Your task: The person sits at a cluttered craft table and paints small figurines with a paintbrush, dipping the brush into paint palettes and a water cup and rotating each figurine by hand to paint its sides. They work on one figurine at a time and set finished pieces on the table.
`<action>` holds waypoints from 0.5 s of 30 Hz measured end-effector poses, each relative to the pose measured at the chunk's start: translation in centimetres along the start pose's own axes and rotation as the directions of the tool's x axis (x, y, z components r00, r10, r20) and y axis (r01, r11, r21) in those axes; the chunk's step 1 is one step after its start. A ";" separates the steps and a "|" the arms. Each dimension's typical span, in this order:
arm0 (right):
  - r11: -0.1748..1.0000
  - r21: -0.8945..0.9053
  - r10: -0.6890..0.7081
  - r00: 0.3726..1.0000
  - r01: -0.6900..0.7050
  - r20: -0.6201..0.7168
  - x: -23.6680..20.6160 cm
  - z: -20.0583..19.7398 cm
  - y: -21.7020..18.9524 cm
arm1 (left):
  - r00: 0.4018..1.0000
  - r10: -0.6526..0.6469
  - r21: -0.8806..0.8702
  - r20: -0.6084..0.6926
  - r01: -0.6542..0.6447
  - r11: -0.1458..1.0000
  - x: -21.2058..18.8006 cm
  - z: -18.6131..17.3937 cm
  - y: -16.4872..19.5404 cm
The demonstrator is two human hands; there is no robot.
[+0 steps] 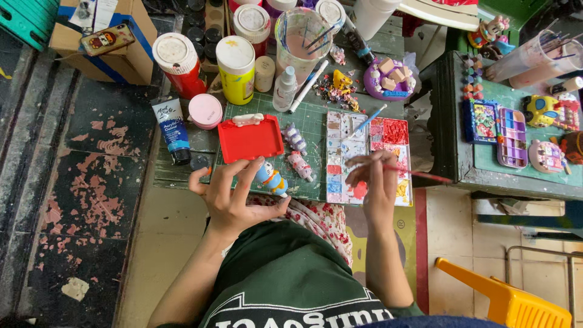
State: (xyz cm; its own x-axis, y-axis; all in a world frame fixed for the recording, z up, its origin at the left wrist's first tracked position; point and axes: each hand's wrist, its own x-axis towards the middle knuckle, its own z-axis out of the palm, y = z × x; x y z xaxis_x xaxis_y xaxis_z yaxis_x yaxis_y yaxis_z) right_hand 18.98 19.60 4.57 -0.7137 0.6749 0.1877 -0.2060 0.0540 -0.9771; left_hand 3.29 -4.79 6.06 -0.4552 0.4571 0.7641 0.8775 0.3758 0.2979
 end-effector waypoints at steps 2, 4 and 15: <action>0.993 -0.102 -0.064 0.996 0.058 -0.056 4.0 0.3 -1.6 | 1.000 0.003 0.011 0.010 -0.003 1.000 0.0 -0.1 -0.1; 0.968 -0.144 -0.200 0.979 0.204 0.041 8.9 0.9 -3.3 | 1.000 0.000 0.021 0.007 0.000 1.000 -0.1 -0.1 -0.1; 0.432 -0.808 -0.267 0.913 0.400 0.309 22.8 8.5 -2.0 | 0.998 -0.043 0.037 -0.033 0.045 0.998 -1.4 0.1 -0.7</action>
State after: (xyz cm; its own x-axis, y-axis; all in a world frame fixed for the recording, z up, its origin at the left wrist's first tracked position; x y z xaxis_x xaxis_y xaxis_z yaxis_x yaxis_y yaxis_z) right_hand -2.57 28.59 11.62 -0.8035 0.3741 0.4630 0.1669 0.8882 -0.4280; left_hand 3.27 -5.66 4.71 -0.4876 0.4131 0.7692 0.8501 0.4254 0.3104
